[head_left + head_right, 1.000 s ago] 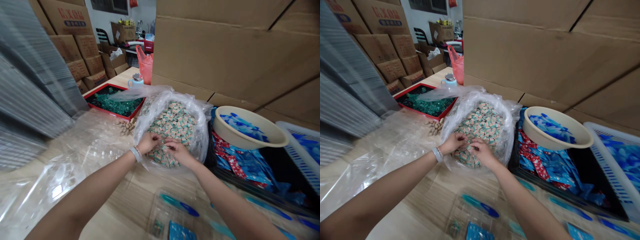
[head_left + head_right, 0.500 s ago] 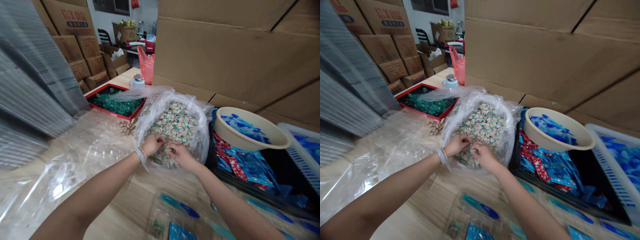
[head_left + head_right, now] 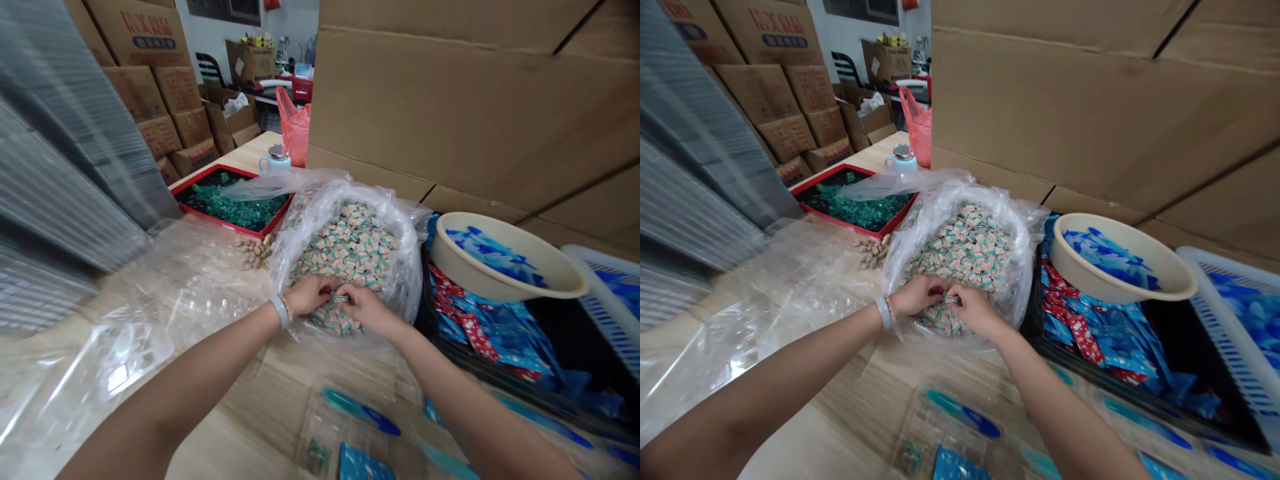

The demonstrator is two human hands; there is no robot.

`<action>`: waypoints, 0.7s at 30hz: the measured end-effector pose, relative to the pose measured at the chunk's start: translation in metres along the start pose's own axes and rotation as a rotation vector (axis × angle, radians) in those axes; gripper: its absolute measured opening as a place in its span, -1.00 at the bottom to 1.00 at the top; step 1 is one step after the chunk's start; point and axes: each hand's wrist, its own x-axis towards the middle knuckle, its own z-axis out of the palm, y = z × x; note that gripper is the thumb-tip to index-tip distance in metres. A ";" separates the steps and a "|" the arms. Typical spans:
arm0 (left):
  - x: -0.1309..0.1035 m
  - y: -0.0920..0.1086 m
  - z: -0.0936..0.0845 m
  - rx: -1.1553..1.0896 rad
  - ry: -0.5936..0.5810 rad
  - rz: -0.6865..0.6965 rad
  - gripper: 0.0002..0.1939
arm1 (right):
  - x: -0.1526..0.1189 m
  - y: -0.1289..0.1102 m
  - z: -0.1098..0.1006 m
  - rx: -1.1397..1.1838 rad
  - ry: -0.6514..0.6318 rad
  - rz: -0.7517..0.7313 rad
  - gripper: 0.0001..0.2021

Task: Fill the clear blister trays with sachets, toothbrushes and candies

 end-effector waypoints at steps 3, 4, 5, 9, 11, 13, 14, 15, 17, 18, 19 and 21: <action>0.001 0.000 -0.005 0.039 0.090 0.014 -0.74 | 0.001 0.004 -0.006 0.080 -0.008 0.011 -0.88; 0.002 -0.001 -0.008 0.025 0.151 0.000 -0.70 | 0.002 0.005 -0.010 0.092 0.022 -0.002 -0.87; 0.003 -0.002 -0.012 -0.005 0.210 -0.027 -0.68 | 0.003 0.006 -0.014 0.093 0.064 -0.023 -0.87; 0.009 -0.006 -0.026 -0.271 0.202 -0.256 -0.72 | 0.005 0.008 -0.024 0.050 0.148 -0.057 -0.86; 0.010 -0.006 -0.025 -0.411 0.109 -0.389 -0.72 | 0.005 0.009 -0.022 0.047 0.120 -0.018 -0.84; 0.010 -0.007 -0.020 -0.451 0.087 -0.472 -0.69 | 0.006 0.010 -0.016 0.047 0.098 -0.008 -0.83; 0.010 -0.007 -0.017 -0.429 0.092 -0.483 -0.67 | 0.006 0.010 -0.013 0.041 0.089 -0.015 -0.83; 0.010 -0.007 -0.014 -0.376 0.098 -0.480 -0.65 | 0.006 0.011 -0.011 0.034 0.080 -0.023 -0.84; 0.012 -0.005 -0.008 -0.187 0.074 -0.447 -0.62 | 0.006 0.011 -0.007 0.019 0.058 -0.026 -0.85; 0.013 -0.004 -0.005 -0.084 0.049 -0.430 -0.62 | 0.006 0.011 -0.006 0.008 0.051 -0.021 -0.85; 0.014 -0.003 -0.003 0.006 0.023 -0.418 -0.64 | 0.006 0.012 -0.006 -0.004 0.046 -0.017 -0.85; 0.015 0.000 0.000 0.125 -0.005 -0.403 -0.69 | 0.004 0.012 -0.005 -0.034 0.048 -0.013 -0.85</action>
